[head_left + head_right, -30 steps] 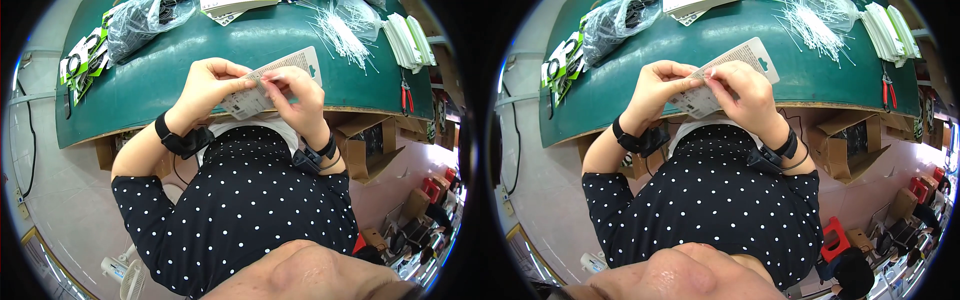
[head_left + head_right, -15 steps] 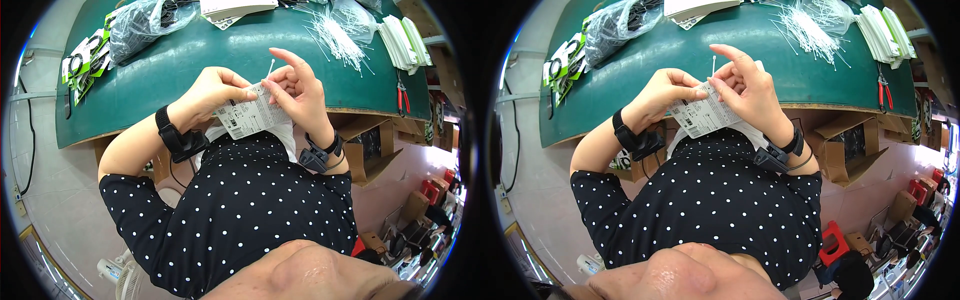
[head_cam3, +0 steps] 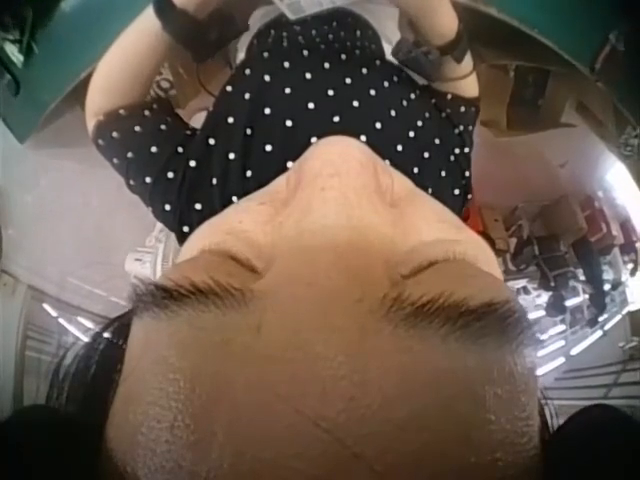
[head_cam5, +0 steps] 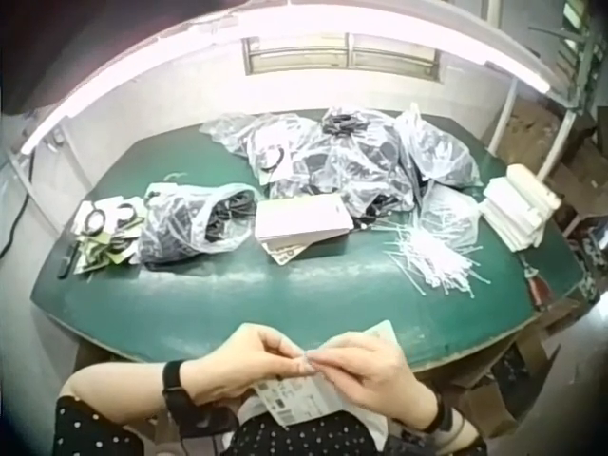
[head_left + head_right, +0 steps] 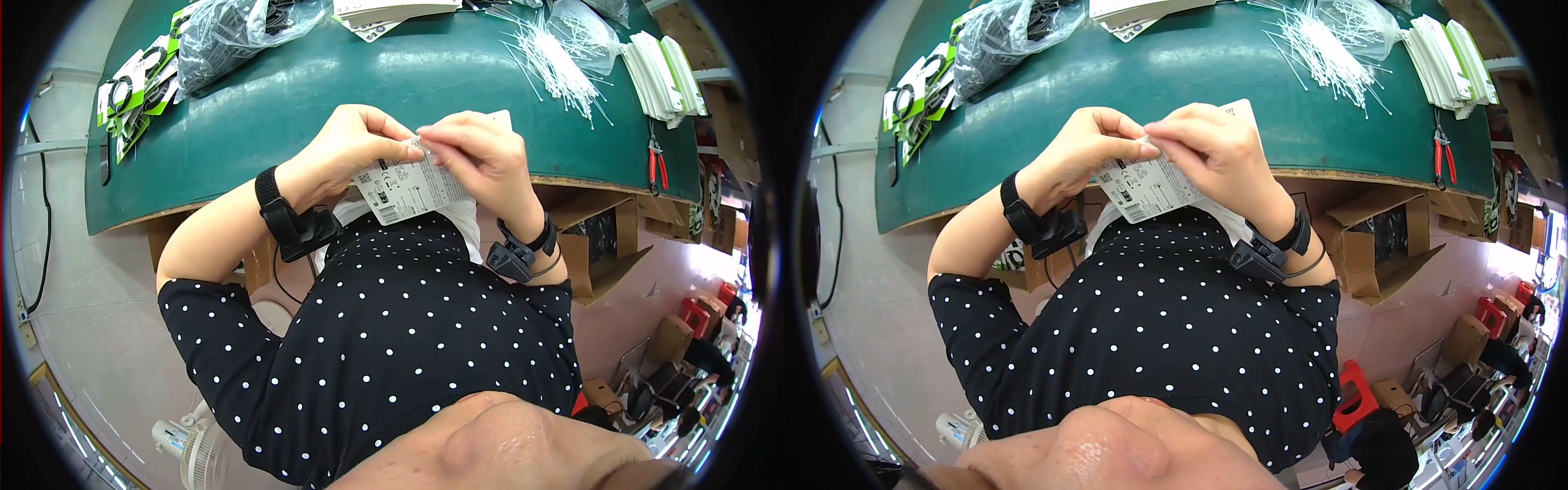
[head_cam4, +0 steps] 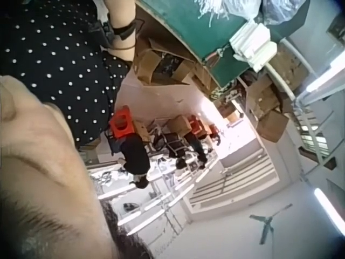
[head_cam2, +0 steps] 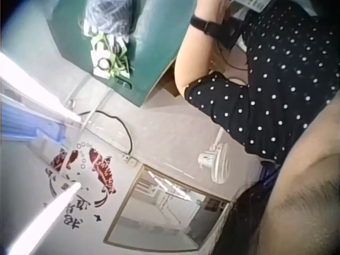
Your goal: The person secures a cable to a cardboard backing using a zip tie, then removes it and secures a second cable with another zip tie.
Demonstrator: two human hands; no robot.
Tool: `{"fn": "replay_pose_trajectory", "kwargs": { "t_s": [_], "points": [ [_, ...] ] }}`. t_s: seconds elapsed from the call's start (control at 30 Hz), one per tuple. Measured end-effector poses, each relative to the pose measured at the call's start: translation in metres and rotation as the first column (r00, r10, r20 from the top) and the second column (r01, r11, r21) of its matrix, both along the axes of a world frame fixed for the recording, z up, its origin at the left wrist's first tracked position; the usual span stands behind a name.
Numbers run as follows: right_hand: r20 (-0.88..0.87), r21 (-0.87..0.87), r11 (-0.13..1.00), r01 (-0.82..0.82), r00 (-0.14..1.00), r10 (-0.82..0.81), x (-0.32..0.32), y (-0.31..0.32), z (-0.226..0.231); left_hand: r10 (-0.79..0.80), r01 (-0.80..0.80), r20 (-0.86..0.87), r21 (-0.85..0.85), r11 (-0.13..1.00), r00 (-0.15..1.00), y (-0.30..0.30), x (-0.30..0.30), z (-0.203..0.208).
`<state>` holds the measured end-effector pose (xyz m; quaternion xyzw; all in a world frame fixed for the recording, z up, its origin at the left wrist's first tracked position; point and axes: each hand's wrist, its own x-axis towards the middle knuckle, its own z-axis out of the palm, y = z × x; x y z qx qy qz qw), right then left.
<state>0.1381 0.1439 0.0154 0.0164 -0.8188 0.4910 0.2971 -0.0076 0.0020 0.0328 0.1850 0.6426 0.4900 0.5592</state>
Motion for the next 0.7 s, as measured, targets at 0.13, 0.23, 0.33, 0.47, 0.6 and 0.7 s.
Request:
{"fn": "replay_pose_trajectory", "kwargs": {
  "t_s": [0.13,0.23,0.33,0.47,0.6,0.7],
  "points": [
    [-0.049,0.257,0.967,0.004,0.999,0.008,0.000,0.000,0.002,-0.001,0.001,0.028,0.006,1.000,1.000,-0.003,0.002,-0.002],
    [0.029,0.274,0.961,0.028,0.999,-0.038,0.005,-0.003,0.002,-0.006,0.007,0.047,-0.007,1.000,0.999,-0.007,0.005,-0.004],
    [0.128,0.197,0.980,0.011,0.991,-0.037,0.006,-0.005,0.002,-0.010,0.010,-0.019,-0.012,1.000,1.000,-0.010,0.007,-0.007],
    [0.166,0.220,0.970,-0.103,0.984,0.067,0.005,0.000,0.000,-0.020,0.020,0.003,-0.055,0.998,1.000,-0.012,0.006,-0.013],
    [0.148,0.136,0.981,-0.139,0.982,0.119,0.003,0.003,0.001,-0.025,0.023,-0.030,-0.060,0.998,0.999,-0.012,0.004,-0.015],
    [0.218,0.124,0.986,-0.115,0.972,0.086,0.003,0.003,0.005,-0.019,0.017,-0.037,-0.046,0.999,0.999,-0.011,0.003,-0.016]
  ]
}}
